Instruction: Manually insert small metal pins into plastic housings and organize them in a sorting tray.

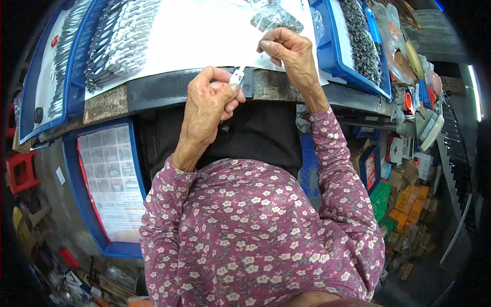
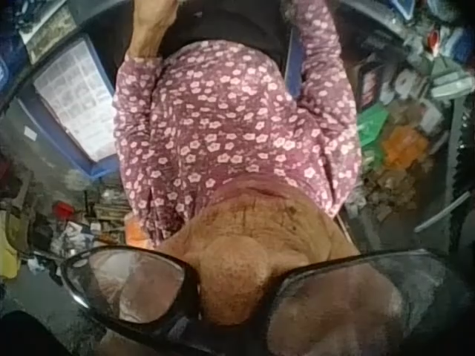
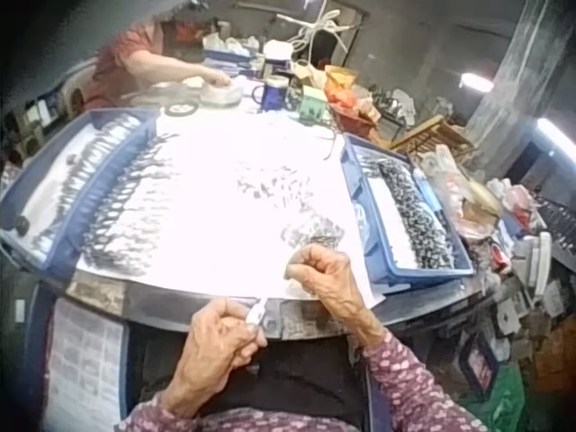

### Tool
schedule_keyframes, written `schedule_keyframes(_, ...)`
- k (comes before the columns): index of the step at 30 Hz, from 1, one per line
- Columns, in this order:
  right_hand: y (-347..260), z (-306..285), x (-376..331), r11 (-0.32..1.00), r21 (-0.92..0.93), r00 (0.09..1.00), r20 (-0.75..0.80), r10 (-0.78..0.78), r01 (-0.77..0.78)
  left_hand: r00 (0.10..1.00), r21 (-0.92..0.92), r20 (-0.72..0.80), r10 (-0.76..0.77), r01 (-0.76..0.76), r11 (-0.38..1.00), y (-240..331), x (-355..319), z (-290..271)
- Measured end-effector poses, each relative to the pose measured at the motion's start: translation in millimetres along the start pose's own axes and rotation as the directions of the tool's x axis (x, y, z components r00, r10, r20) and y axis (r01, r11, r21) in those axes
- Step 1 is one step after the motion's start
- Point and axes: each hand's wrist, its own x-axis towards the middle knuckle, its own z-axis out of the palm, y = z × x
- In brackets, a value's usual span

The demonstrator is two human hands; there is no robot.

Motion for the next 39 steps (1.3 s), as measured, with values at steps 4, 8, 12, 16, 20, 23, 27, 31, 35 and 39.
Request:
schedule_keyframes(4, -6.1, 12.8, -4.1, 0.999, 0.037, 0.998, 0.06, 0.001, -0.004, 1.0, -0.039, -0.011, -0.008, 0.008, 0.999, 0.7, -1.8, -1.9)
schedule_keyframes(8, -16.6, 24.1, -10.4, 0.998, 0.057, 1.0, 0.018, -0.007, 0.006, 1.0, -0.054, -0.013, -0.002, 0.001, 0.999, 1.4, -3.3, -2.9)
schedule_keyframes(12, -30.9, 31.0, -17.1, 0.999, -0.042, 1.0, 0.03, -0.001, 0.003, 1.0, -0.049, -0.029, -0.008, 0.006, 0.999, 1.4, -3.9, -4.3)
schedule_keyframes(16, -41.0, 38.6, -21.3, 0.967, -0.198, 0.986, 0.07, -0.151, 0.162, 0.998, -0.002, -0.055, -0.007, 0.007, 1.0, 1.5, -5.2, -3.9)
schedule_keyframes(20, -42.4, 36.7, -25.4, 0.925, -0.272, 0.963, 0.114, -0.243, 0.266, 0.998, 0.06, -0.061, 0.022, -0.018, 0.998, 2.3, -5.1, -2.1)
schedule_keyframes(23, -46.2, 39.5, -28.9, 0.911, -0.317, 0.964, 0.056, -0.259, 0.263, 0.996, 0.105, -0.071, 0.061, -0.054, 0.993, 1.5, -5.7, -1.4)
schedule_keyframes(27, -48.0, 43.0, -31.8, 0.921, -0.314, 0.973, 0.057, -0.225, 0.231, 0.99, 0.202, -0.092, 0.104, -0.084, 0.976, 0.5, -7.3, 0.3)
schedule_keyframes(31, -47.3, 42.5, -33.5, 0.909, -0.337, 0.969, 0.067, -0.236, 0.245, 0.971, 0.358, -0.111, 0.212, -0.16, 0.92, -3.6, -5.8, 4.2)
schedule_keyframes(35, -44.7, 42.5, -34.0, 0.894, -0.362, 0.964, 0.077, -0.253, 0.263, 0.94, 0.508, -0.108, 0.322, -0.227, 0.831, -9.2, -5.2, 5.7)
schedule_keyframes(39, -46.0, 42.9, -35.0, 0.884, -0.38, 0.962, 0.076, -0.262, 0.271, 0.921, 0.548, -0.102, 0.375, -0.263, 0.794, -13.0, -4.2, 7.0)
